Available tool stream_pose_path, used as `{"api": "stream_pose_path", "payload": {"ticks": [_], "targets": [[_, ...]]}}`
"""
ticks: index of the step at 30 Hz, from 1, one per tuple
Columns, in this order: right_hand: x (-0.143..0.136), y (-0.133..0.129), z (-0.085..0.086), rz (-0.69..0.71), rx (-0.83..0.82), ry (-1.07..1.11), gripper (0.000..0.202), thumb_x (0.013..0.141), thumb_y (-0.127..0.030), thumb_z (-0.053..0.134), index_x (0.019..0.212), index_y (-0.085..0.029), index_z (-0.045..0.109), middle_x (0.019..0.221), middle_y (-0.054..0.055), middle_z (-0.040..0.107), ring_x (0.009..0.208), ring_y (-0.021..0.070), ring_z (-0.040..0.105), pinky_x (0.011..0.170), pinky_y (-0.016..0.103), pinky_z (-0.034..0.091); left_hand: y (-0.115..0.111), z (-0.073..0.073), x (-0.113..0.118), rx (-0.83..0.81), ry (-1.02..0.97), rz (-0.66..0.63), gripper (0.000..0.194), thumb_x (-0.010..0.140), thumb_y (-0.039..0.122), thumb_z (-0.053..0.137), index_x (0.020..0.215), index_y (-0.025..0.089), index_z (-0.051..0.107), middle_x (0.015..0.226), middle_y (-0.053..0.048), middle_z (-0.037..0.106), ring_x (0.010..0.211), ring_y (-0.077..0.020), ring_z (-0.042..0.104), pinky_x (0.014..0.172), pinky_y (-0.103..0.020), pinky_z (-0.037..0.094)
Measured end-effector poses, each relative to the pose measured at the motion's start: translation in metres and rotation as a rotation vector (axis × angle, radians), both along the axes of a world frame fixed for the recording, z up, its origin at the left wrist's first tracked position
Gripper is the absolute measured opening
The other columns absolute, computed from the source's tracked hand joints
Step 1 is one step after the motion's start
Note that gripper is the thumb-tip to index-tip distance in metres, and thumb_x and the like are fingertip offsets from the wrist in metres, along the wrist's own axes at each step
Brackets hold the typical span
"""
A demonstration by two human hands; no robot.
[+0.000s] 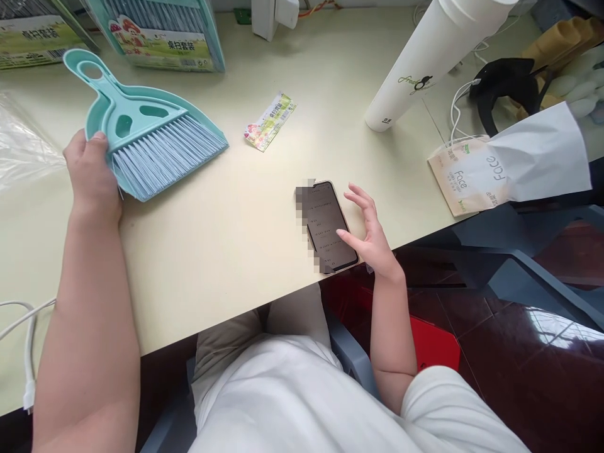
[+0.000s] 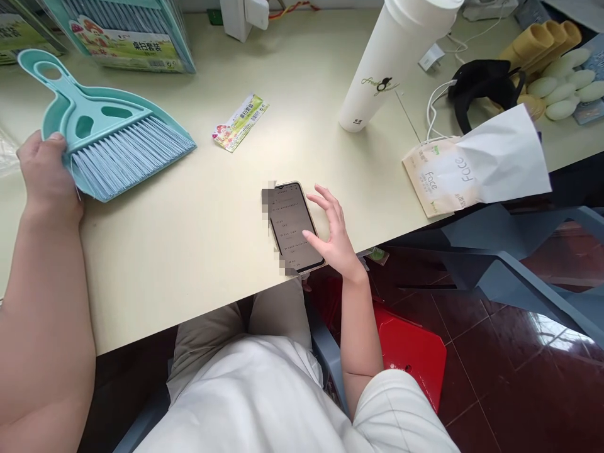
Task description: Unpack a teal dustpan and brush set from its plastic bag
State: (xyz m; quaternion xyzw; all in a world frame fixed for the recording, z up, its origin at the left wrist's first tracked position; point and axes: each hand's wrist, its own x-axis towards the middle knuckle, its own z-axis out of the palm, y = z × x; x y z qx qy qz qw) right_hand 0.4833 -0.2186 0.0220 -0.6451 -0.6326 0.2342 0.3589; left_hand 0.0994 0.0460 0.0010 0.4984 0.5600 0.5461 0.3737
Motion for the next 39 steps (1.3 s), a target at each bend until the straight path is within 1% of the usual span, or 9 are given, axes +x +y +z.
{"api": "stream_pose_path", "payload": {"ticks": [4,10,12,15,18,20,28,34,39], "targets": [[0.000,0.000,0.002,0.035,-0.033,-0.028,0.065,0.087,-0.052,0.064,0.145,-0.038,0.039,0.163,0.002,0.027,0.154,0.0283,0.020,0.123,0.055,0.024,0.004,-0.004,-0.003,0.026,-0.058,-0.015,0.018,0.075,0.012,0.050,0.065,0.018,0.037,0.063,0.002,0.028,0.058,-0.0102,0.028,0.057,-0.023,0.027],[-0.001,-0.001,0.003,0.035,-0.031,-0.034,0.063,0.088,-0.054,0.063,0.144,-0.039,0.039,0.163,0.002,0.028,0.154,0.0299,0.020,0.123,0.058,0.023,0.006,-0.010,-0.010,0.087,-0.086,-0.065,0.018,0.067,0.016,0.054,0.063,0.019,0.037,0.064,0.002,0.029,0.058,-0.0100,0.028,0.056,-0.024,0.022],[-0.001,-0.001,0.002,0.022,-0.008,-0.020,0.055,0.090,-0.054,0.059,0.141,-0.039,0.045,0.161,0.001,0.032,0.153,0.0299,0.022,0.122,0.058,0.025,0.005,-0.009,-0.009,0.081,-0.085,-0.064,0.018,0.068,0.015,0.054,0.063,0.019,0.037,0.064,0.002,0.029,0.058,-0.0100,0.028,0.056,-0.024,0.022],[-0.001,-0.002,0.000,-0.013,0.032,-0.006,0.035,0.097,-0.053,0.045,0.120,-0.036,0.065,0.152,0.000,0.043,0.149,0.0290,0.030,0.122,0.056,0.028,0.002,-0.006,-0.005,0.052,-0.077,-0.038,0.019,0.072,0.013,0.052,0.063,0.018,0.036,0.064,0.002,0.028,0.058,-0.0098,0.028,0.057,-0.024,0.023],[-0.004,-0.001,0.000,-0.024,0.042,-0.023,0.041,0.098,-0.053,0.041,0.092,-0.033,0.076,0.140,0.000,0.051,0.143,0.0285,0.038,0.122,0.054,0.028,0.001,-0.003,-0.002,0.047,-0.060,-0.026,0.025,0.077,0.017,0.055,0.064,0.019,0.034,0.064,0.002,0.027,0.058,-0.0097,0.027,0.058,-0.023,0.025],[-0.007,-0.001,0.001,-0.012,0.040,-0.045,0.043,0.097,-0.054,0.043,0.085,-0.033,0.078,0.136,0.000,0.053,0.141,0.0289,0.039,0.123,0.053,0.027,0.000,-0.002,-0.001,0.041,-0.029,-0.023,0.031,0.080,0.024,0.059,0.065,0.019,0.033,0.065,0.002,0.026,0.059,-0.0097,0.026,0.058,-0.023,0.026],[-0.008,0.000,0.000,0.025,0.050,-0.056,0.041,0.097,-0.055,0.044,0.088,-0.037,0.080,0.138,-0.002,0.052,0.144,0.0298,0.034,0.123,0.055,0.026,0.002,-0.003,-0.002,0.024,-0.010,-0.019,0.033,0.082,0.030,0.060,0.066,0.019,0.033,0.066,0.002,0.026,0.060,-0.0101,0.026,0.059,-0.023,0.028],[-0.009,0.001,-0.001,0.030,0.047,-0.096,0.041,0.097,-0.053,0.044,0.088,-0.037,0.080,0.138,-0.003,0.054,0.143,0.0296,0.036,0.122,0.056,0.028,0.001,-0.003,-0.002,0.019,0.004,-0.020,0.040,0.077,0.041,0.066,0.067,0.020,0.033,0.066,0.002,0.025,0.060,-0.0104,0.026,0.058,-0.024,0.028],[-0.008,0.000,-0.001,0.013,0.091,-0.068,0.044,0.098,-0.054,0.042,0.084,-0.036,0.080,0.134,-0.002,0.056,0.139,0.0287,0.041,0.121,0.054,0.031,0.002,-0.004,-0.002,0.028,0.006,-0.024,0.037,0.078,0.036,0.065,0.068,0.019,0.034,0.066,0.002,0.025,0.059,-0.0099,0.025,0.058,-0.024,0.028]]}}
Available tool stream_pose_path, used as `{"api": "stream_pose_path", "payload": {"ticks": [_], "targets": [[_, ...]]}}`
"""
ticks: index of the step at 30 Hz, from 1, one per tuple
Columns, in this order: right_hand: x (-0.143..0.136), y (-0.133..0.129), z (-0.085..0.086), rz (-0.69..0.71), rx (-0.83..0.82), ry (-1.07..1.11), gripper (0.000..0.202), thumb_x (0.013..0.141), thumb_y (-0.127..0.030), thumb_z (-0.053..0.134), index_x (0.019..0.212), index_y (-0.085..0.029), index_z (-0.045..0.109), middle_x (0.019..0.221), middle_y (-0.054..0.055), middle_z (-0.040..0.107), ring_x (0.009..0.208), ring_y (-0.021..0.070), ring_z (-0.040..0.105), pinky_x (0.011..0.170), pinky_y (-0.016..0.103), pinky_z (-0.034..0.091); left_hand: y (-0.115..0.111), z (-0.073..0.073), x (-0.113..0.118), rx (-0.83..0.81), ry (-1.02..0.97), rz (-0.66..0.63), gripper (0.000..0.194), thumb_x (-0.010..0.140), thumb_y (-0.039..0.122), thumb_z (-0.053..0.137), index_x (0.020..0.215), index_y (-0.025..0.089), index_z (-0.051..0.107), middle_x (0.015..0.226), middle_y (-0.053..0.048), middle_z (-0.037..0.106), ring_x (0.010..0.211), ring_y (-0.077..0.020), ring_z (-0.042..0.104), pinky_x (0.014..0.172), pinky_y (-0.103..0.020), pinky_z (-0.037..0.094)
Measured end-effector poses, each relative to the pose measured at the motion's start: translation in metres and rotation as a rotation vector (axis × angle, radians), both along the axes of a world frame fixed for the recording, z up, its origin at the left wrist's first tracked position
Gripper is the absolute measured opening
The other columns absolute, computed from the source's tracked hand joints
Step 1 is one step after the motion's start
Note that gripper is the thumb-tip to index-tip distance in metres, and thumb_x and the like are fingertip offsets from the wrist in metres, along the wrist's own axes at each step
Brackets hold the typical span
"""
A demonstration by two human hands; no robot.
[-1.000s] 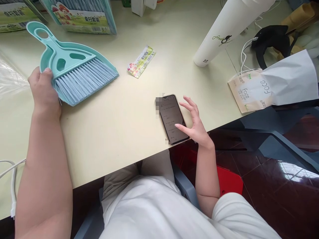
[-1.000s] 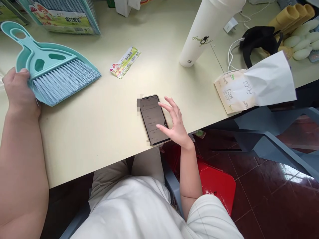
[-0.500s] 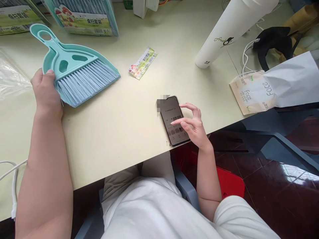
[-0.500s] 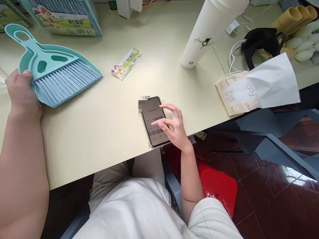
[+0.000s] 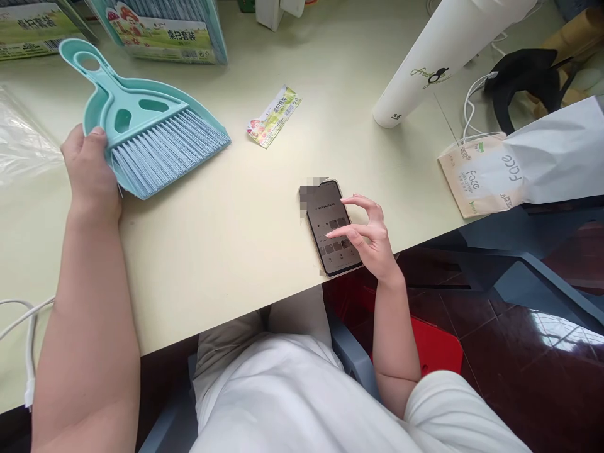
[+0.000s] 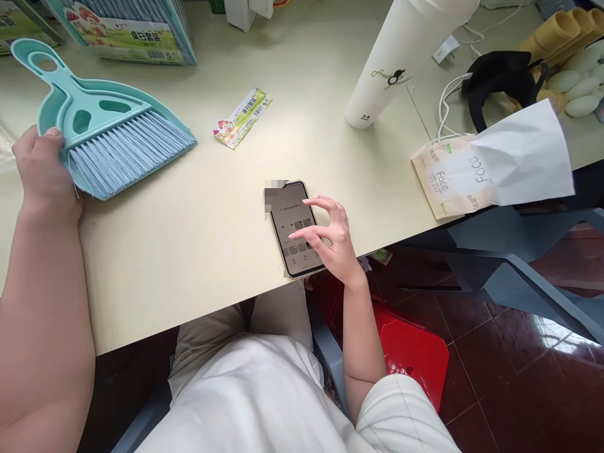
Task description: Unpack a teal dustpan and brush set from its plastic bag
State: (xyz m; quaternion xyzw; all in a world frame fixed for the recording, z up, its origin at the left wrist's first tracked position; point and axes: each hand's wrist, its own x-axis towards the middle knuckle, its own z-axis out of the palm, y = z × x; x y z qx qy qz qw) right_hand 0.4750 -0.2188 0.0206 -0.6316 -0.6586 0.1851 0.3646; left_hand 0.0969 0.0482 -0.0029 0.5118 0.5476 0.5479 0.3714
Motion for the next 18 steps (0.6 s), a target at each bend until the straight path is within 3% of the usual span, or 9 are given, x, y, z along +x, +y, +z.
{"api": "stream_pose_path", "payload": {"ticks": [7,13,18], "targets": [[0.000,-0.002,0.000,-0.046,0.028,0.054,0.050,0.098,-0.053,0.040,0.073,-0.035,0.080,0.123,0.001,0.059,0.129,0.0283,0.049,0.118,0.053,0.036,0.003,-0.003,-0.001,0.016,-0.042,0.010,0.032,0.085,0.022,0.058,0.065,0.019,0.033,0.065,0.002,0.025,0.057,-0.0092,0.026,0.058,-0.023,0.026],[-0.001,-0.002,0.001,-0.041,0.041,0.053,0.050,0.099,-0.049,0.041,0.070,-0.034,0.079,0.121,0.001,0.060,0.126,0.0269,0.051,0.117,0.051,0.038,0.003,-0.003,-0.001,0.010,-0.003,0.002,0.032,0.087,0.023,0.057,0.067,0.018,0.033,0.066,0.002,0.026,0.058,-0.0091,0.027,0.058,-0.023,0.024],[-0.001,-0.002,0.001,-0.031,0.049,0.049,0.050,0.099,-0.046,0.042,0.069,-0.033,0.079,0.120,0.002,0.061,0.125,0.0260,0.052,0.116,0.050,0.038,-0.008,0.003,-0.001,0.012,-0.045,-0.066,0.018,0.086,0.009,0.044,0.071,0.017,0.038,0.070,0.000,0.028,0.064,-0.0094,0.031,0.061,-0.023,0.027]]}}
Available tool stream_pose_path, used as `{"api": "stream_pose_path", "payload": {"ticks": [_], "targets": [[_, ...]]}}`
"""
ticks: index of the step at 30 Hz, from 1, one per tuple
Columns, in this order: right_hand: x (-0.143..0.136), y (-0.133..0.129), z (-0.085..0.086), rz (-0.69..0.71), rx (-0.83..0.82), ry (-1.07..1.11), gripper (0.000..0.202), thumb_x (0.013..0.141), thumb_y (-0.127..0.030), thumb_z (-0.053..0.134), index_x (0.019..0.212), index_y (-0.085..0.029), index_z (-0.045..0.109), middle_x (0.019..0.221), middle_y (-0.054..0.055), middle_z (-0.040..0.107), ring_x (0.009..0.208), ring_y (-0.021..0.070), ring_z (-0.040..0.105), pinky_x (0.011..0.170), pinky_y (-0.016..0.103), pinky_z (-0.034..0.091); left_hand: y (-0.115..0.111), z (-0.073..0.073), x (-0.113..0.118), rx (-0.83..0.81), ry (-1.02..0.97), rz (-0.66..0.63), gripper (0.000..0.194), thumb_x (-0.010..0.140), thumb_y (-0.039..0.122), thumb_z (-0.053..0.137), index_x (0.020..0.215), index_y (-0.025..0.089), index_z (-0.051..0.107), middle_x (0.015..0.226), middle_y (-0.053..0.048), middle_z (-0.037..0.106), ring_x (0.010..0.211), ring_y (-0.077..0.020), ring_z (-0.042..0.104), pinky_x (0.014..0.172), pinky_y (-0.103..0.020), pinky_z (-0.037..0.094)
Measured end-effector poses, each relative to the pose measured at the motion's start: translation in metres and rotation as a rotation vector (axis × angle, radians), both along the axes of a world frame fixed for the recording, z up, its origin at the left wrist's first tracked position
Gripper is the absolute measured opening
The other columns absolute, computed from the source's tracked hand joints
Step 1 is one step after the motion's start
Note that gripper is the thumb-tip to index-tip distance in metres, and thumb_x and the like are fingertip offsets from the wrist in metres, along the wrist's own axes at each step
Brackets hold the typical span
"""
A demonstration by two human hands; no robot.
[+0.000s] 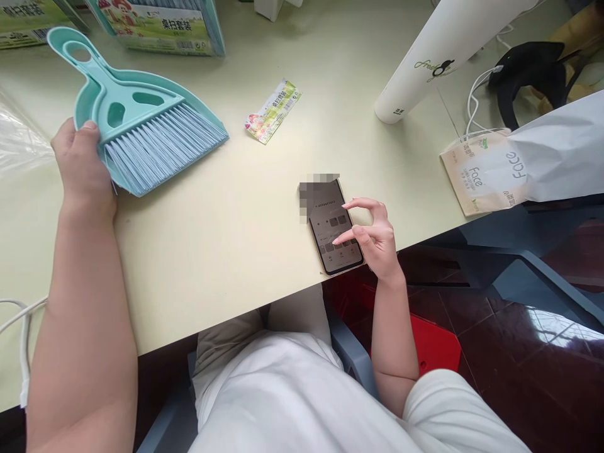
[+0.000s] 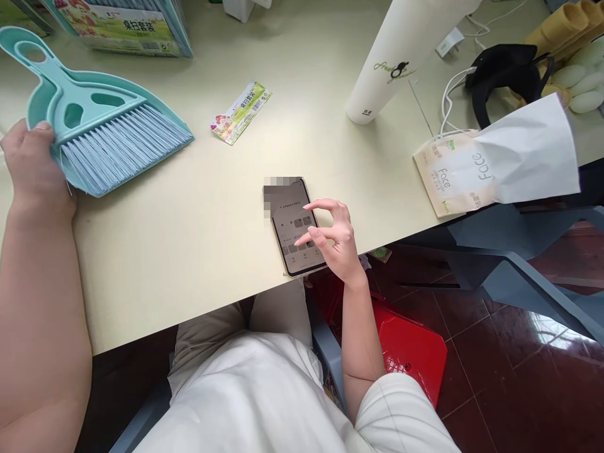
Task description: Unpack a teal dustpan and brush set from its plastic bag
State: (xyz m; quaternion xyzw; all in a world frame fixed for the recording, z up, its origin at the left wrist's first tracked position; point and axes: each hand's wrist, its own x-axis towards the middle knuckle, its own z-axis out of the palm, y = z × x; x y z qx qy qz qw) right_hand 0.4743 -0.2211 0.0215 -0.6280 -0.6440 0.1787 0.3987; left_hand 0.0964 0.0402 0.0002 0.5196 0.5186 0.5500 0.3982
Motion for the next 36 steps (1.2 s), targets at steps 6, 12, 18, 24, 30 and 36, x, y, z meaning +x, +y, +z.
{"api": "stream_pose_path", "payload": {"ticks": [6,12,18,24,30,36], "targets": [[0.000,0.000,0.000,0.019,0.037,0.036,0.047,0.099,-0.043,0.045,0.067,-0.033,0.079,0.117,0.001,0.062,0.123,0.0250,0.054,0.116,0.050,0.038,-0.009,0.008,0.002,-0.026,0.044,-0.041,0.021,0.090,0.008,0.040,0.072,0.018,0.034,0.075,0.000,0.024,0.069,-0.0089,0.029,0.065,-0.023,0.028],[0.001,0.000,0.000,0.018,0.030,0.006,0.044,0.099,-0.042,0.045,0.073,-0.035,0.080,0.122,0.000,0.062,0.129,0.0264,0.051,0.117,0.051,0.036,-0.006,0.005,-0.001,-0.012,0.047,-0.051,0.020,0.090,0.009,0.041,0.073,0.018,0.035,0.076,-0.001,0.025,0.069,-0.0086,0.030,0.065,-0.023,0.027],[0.000,0.001,-0.001,0.021,0.006,-0.038,0.041,0.098,-0.043,0.045,0.078,-0.036,0.080,0.127,-0.002,0.061,0.134,0.0282,0.047,0.119,0.054,0.033,-0.007,0.006,0.001,-0.017,0.048,-0.044,0.022,0.090,0.008,0.041,0.071,0.018,0.034,0.075,0.000,0.025,0.068,-0.0084,0.029,0.064,-0.024,0.026],[0.005,-0.003,-0.003,0.000,-0.012,0.064,0.035,0.097,-0.051,0.044,0.102,-0.037,0.076,0.139,-0.001,0.054,0.140,0.0294,0.043,0.121,0.056,0.029,-0.007,0.006,0.002,-0.024,0.045,-0.030,0.022,0.090,0.008,0.040,0.072,0.018,0.034,0.075,0.000,0.025,0.068,-0.0083,0.029,0.064,-0.024,0.026],[0.018,-0.003,0.001,0.106,-0.143,0.176,0.050,0.090,-0.060,0.052,0.137,-0.041,0.051,0.154,-0.002,0.042,0.149,0.0295,0.031,0.122,0.056,0.028,-0.005,0.003,-0.001,-0.010,0.045,-0.045,0.018,0.088,0.008,0.041,0.073,0.017,0.037,0.076,-0.001,0.026,0.069,-0.0088,0.031,0.066,-0.023,0.030],[0.022,-0.002,0.005,0.207,-0.218,0.163,0.059,0.087,-0.059,0.059,0.141,-0.043,0.043,0.161,-0.005,0.033,0.153,0.0289,0.021,0.126,0.057,0.017,-0.004,0.000,-0.004,-0.001,0.031,-0.017,0.015,0.087,0.011,0.042,0.074,0.018,0.038,0.078,-0.001,0.028,0.071,-0.0103,0.039,0.071,-0.024,0.040]]}}
